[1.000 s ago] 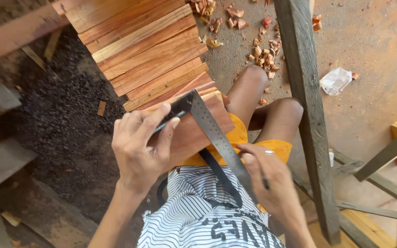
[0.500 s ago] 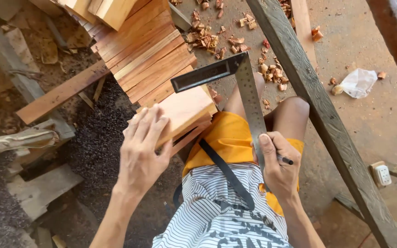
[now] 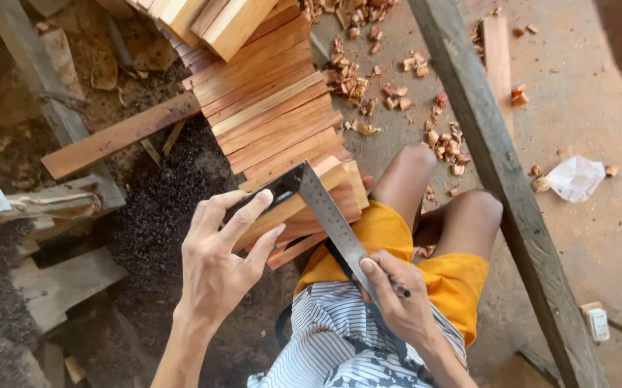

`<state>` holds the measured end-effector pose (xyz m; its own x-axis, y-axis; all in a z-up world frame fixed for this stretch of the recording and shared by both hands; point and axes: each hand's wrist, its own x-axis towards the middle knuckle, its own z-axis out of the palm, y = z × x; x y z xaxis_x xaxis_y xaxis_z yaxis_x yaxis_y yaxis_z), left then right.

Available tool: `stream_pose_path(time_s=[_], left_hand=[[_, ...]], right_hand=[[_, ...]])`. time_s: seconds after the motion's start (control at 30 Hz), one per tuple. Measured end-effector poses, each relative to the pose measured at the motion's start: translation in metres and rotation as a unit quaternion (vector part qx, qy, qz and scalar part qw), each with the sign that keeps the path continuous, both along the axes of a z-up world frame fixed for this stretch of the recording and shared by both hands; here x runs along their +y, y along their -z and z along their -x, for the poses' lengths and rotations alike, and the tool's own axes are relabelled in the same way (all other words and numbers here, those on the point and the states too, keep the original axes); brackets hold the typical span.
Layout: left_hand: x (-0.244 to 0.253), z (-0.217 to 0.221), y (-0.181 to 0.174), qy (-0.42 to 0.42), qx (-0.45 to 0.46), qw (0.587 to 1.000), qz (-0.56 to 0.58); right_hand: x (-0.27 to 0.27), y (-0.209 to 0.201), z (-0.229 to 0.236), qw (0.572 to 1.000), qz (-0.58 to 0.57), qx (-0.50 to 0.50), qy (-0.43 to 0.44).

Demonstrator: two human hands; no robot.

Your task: The recorder is measuring and marking a stack of wooden planks using a ruler and a square.

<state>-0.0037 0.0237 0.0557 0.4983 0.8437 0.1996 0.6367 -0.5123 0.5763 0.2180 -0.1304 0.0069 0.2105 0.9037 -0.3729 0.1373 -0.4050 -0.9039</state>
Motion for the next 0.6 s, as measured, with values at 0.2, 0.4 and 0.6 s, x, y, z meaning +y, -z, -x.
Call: stream_pose_path(time_s=[0.2,0.4,0.6], left_hand=[[-0.002,0.011,0.010,-0.016,-0.040,0.997,0.057],[0.001,0.011,0.014,0.007,-0.073,0.997,0.033],[0.000,0.012,0.015,0.000,-0.081,0.996,0.026]], right_hand=[[0.000,-0.023,0.008,0.999,0.047,0.015,-0.009],[0.003,-0.037,0.009,0.996,0.085,0.007,-0.006],[0.003,-0.035,0.010,0.997,0.081,0.002,-0.020]])
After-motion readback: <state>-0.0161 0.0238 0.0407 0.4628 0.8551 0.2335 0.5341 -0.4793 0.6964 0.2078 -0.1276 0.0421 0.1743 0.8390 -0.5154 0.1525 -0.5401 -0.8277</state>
